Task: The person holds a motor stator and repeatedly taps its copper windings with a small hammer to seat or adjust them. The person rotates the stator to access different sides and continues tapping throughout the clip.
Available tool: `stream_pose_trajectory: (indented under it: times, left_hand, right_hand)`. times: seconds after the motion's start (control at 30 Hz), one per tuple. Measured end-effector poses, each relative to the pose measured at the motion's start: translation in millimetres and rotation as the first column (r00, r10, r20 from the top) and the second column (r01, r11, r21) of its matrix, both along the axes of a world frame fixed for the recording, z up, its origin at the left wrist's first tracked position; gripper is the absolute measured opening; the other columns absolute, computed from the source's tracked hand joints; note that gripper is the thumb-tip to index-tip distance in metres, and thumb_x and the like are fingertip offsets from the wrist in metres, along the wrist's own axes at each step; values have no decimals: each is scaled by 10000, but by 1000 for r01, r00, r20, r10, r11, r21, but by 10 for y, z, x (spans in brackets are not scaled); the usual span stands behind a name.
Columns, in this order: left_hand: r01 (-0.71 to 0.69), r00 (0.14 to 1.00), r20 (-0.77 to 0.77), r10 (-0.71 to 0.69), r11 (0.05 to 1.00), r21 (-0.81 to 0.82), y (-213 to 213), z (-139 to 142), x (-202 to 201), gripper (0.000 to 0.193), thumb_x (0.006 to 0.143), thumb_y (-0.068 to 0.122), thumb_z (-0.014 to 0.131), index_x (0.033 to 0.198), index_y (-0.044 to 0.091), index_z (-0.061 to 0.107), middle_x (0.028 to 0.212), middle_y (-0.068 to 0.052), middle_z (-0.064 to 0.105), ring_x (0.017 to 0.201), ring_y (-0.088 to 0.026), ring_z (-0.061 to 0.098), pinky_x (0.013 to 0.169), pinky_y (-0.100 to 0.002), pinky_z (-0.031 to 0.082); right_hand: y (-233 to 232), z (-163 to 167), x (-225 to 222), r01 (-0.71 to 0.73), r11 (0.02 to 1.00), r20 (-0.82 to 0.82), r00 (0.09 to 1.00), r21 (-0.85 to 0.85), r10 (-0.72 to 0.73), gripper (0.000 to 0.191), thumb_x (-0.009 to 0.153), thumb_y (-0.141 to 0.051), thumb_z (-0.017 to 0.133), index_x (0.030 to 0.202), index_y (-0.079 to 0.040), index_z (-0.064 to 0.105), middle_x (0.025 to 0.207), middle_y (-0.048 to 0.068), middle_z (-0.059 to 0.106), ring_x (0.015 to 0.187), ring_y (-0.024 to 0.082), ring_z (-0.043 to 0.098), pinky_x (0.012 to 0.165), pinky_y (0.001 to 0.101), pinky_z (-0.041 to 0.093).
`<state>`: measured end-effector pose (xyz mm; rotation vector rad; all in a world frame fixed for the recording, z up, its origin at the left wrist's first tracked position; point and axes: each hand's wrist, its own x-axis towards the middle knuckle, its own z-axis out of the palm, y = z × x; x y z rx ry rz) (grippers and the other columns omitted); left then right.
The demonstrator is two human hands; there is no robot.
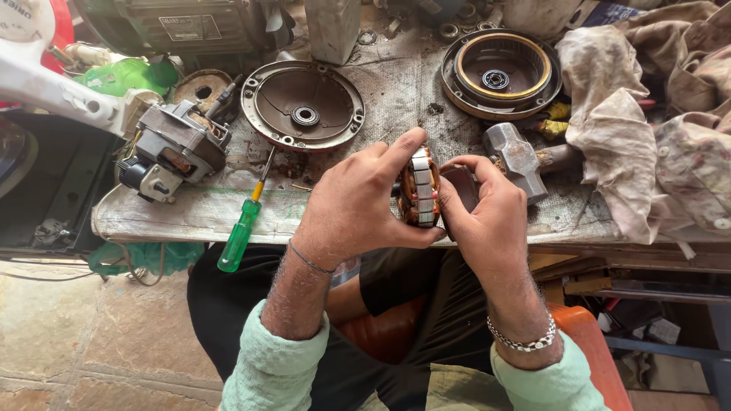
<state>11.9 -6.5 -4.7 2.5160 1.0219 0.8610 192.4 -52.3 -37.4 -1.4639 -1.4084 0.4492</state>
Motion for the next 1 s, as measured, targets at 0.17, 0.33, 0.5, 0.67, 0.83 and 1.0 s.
stream_pose_trajectory:
  times: [0.17, 0.33, 0.5, 0.67, 0.83, 1.0]
  left_hand:
    - [-11, 1000, -15, 10, 1000, -25, -31, 14, 2, 1082, 589, 508, 938, 1478, 89, 486, 1033, -142, 678, 915, -317, 706, 776, -444, 586]
    - [-4, 1000, 1, 4, 1000, -14, 5, 13, -5, 1077, 571, 508, 944, 1459, 89, 501, 1040, -144, 685, 914, -320, 711, 779, -445, 588]
    - [-25, 1000, -14, 25, 998, -54, 2, 2, -16, 1092, 563, 505, 947, 1472, 95, 502, 1017, -142, 682, 907, -313, 717, 778, -437, 593]
    - [-16, 1000, -14, 16, 999, -29, 3, -7, -2, 1095, 571, 509, 950, 1468, 76, 494, 1030, -140, 679, 922, -311, 711, 788, -438, 590]
    - [14, 1000, 16, -14, 1000, -4, 15, -16, -18, 1090, 569, 506, 949, 1463, 75, 497, 1067, -139, 688, 936, -312, 710, 793, -436, 592]
    - [18, 1000, 17, -18, 1000, 5, 1, -9, -11, 1082, 584, 492, 944, 1469, 62, 493, 1075, -139, 689, 962, -315, 710, 819, -440, 590]
  right_hand:
    - [34, 1, 7, 43, 999, 38, 998, 25, -44, 217, 946, -138, 729, 1105, 8, 709, 907, 80, 780, 799, 101, 724, 700, 260, 562]
    - [9, -14, -9, 22, 1000, 14, 1000, 16, -22, 227, 939, -139, 738, 1106, 10, 702, 895, 77, 775, 810, 97, 716, 705, 260, 561]
    - [-18, -21, -17, 3, 999, -15, 1000, 32, -3, 224, 963, -133, 730, 1125, 16, 693, 920, 70, 777, 823, 100, 711, 706, 258, 565]
    - [7, -15, -2, 7, 1000, 8, 1000, 4, -7, 239, 939, -133, 727, 1123, 17, 700, 914, 73, 779, 813, 105, 732, 703, 261, 573]
    - [7, -26, -7, 2, 1000, 4, 1000, 14, -2, 233, 950, -146, 731, 1121, 9, 697, 922, 76, 781, 827, 103, 735, 711, 261, 579]
    - [10, -21, -16, 25, 999, 17, 1000, 36, -26, 228, 941, -126, 719, 1126, 7, 707, 933, 80, 785, 825, 107, 734, 726, 267, 572]
